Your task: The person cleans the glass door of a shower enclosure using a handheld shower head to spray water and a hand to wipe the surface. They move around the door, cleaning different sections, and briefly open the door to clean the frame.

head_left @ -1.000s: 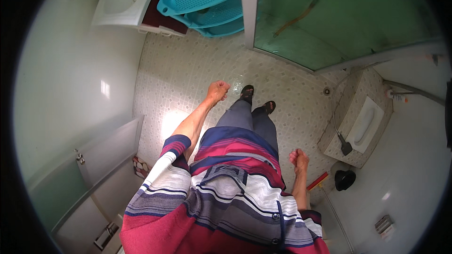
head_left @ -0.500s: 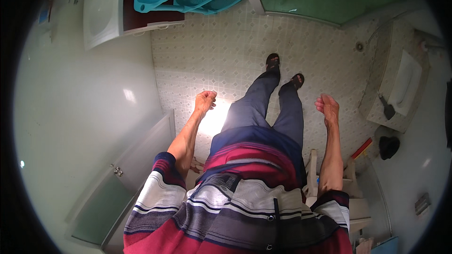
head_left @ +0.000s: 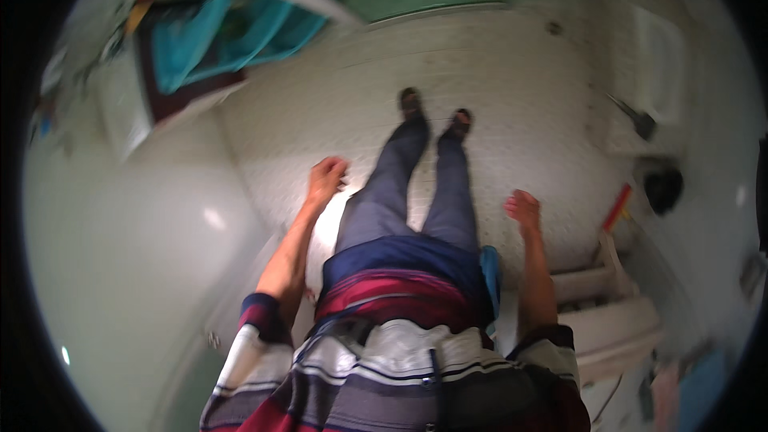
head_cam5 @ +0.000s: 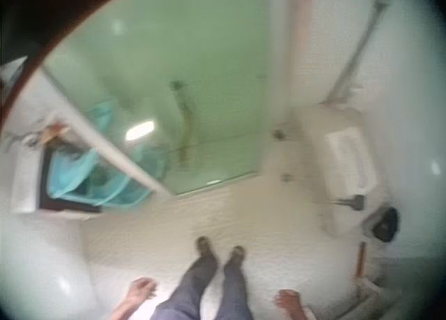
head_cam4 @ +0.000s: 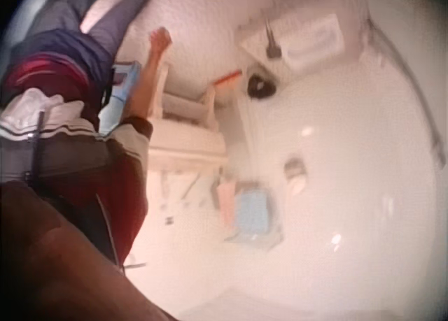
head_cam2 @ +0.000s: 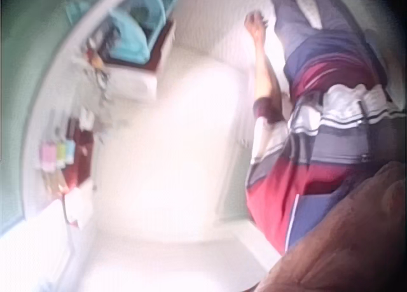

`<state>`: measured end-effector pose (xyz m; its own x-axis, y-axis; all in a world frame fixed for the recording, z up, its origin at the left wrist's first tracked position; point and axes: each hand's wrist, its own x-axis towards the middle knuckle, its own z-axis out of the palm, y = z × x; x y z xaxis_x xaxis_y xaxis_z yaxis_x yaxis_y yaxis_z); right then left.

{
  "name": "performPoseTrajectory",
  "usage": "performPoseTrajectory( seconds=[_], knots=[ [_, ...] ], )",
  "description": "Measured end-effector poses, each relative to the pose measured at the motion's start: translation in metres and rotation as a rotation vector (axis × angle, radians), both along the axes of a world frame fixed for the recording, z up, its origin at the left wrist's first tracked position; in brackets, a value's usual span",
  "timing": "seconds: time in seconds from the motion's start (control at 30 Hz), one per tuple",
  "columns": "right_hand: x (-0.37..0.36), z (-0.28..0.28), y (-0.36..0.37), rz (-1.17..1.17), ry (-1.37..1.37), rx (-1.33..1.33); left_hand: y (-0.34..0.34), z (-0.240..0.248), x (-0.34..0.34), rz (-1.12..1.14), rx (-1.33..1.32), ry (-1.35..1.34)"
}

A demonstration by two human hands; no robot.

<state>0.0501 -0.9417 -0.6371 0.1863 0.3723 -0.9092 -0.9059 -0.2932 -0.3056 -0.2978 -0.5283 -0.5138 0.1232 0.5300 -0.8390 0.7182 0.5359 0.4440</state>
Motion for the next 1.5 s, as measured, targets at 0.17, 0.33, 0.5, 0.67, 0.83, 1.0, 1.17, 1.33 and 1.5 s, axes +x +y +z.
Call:
performPoseTrajectory(
  seconds=[0.17, 0.33, 0.5, 0.67, 0.83, 1.0, 1.17, 1.33, 1.5],
  knots=[
    [-0.001, 0.031, 0.045, 0.180, -0.220, -0.380, 0.006, 0.014, 0.035, -0.108, 0.018, 0.004],
    [-0.002, 0.028, 0.045, 0.127, -0.217, -0.320, 0.022, 0.009, 0.047, -0.122, 0.011, -0.061],
    [0.012, 0.025, 0.045, 0.083, -0.185, -0.345, 0.042, 0.004, 0.086, -0.177, 0.006, -0.092],
    [0.050, 0.055, 0.075, 0.022, -0.193, -0.410, 0.068, -0.009, 0.131, -0.195, 0.032, -0.093],
    [0.091, 0.050, 0.082, -0.073, -0.364, -0.432, 0.097, 0.002, 0.194, -0.332, 0.035, -0.076],
    [0.167, 0.029, 0.064, -0.268, -0.375, -0.483, 0.110, -0.006, 0.244, -0.442, 0.085, -0.048],
    [0.261, -0.091, 0.011, -0.342, -0.573, -0.339, 0.094, -0.012, 0.308, -0.490, 0.129, 0.063],
    [0.367, -0.183, -0.013, -0.272, -0.639, -0.508, 0.081, -0.041, 0.336, -0.628, 0.168, 0.210],
    [0.470, -0.188, -0.019, -0.751, -0.321, -0.549, 0.031, -0.034, 0.364, -0.796, 0.167, 0.317]
  ],
)
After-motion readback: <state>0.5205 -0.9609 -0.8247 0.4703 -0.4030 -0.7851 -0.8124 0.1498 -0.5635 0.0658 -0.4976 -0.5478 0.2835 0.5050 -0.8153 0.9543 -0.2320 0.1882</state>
